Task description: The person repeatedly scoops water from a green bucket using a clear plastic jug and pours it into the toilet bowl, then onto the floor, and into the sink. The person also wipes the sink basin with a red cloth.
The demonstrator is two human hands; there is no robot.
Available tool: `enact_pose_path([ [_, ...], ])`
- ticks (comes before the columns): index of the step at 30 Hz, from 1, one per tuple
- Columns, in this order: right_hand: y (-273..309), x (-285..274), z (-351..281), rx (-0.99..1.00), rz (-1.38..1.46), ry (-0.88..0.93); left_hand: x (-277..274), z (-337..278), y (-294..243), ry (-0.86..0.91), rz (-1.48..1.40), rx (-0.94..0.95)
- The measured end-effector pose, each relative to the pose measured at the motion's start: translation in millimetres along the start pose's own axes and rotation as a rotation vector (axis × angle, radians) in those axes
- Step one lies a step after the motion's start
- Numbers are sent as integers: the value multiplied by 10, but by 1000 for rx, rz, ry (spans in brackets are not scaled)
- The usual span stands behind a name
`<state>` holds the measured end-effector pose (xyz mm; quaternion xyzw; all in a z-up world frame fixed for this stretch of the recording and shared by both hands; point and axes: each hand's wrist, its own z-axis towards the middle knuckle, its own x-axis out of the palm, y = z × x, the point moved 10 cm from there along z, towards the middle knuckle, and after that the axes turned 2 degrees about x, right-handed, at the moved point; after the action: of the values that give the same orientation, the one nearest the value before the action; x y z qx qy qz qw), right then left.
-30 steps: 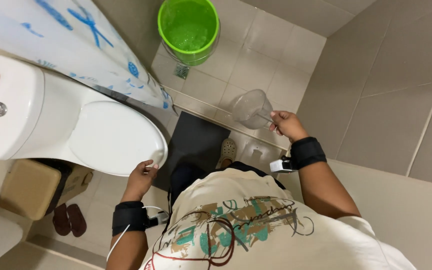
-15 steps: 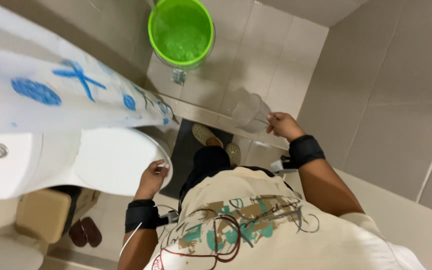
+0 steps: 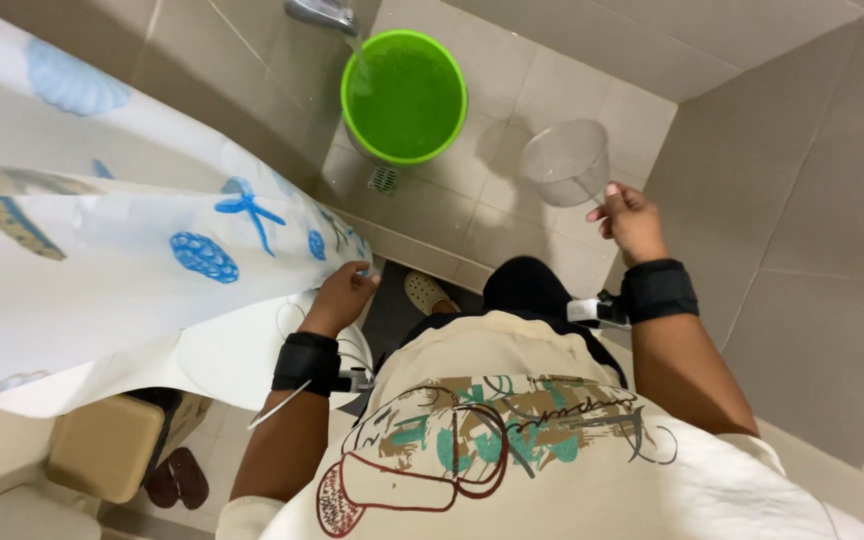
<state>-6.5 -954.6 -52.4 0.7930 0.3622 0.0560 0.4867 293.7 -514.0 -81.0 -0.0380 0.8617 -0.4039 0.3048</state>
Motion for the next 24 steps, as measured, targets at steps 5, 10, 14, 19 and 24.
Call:
enact_pose_path([
  [5,505,41,316,-40,-5,-17,-112,-92,305,-59,-95,-71],
  [10,830,548,753,-56,-115,13,-115,-254,531,-119,-118,-140],
  [14,811,1261,1252,-96,-396,194,-40,-404,735,-203,-114,-215],
  [19,416,2076,2089,-6,-514,422,105,-354,644,-203,-149,-399],
  [24,317,2623,2769,-51,-895,629,340,89,417,-262,-156,-473],
])
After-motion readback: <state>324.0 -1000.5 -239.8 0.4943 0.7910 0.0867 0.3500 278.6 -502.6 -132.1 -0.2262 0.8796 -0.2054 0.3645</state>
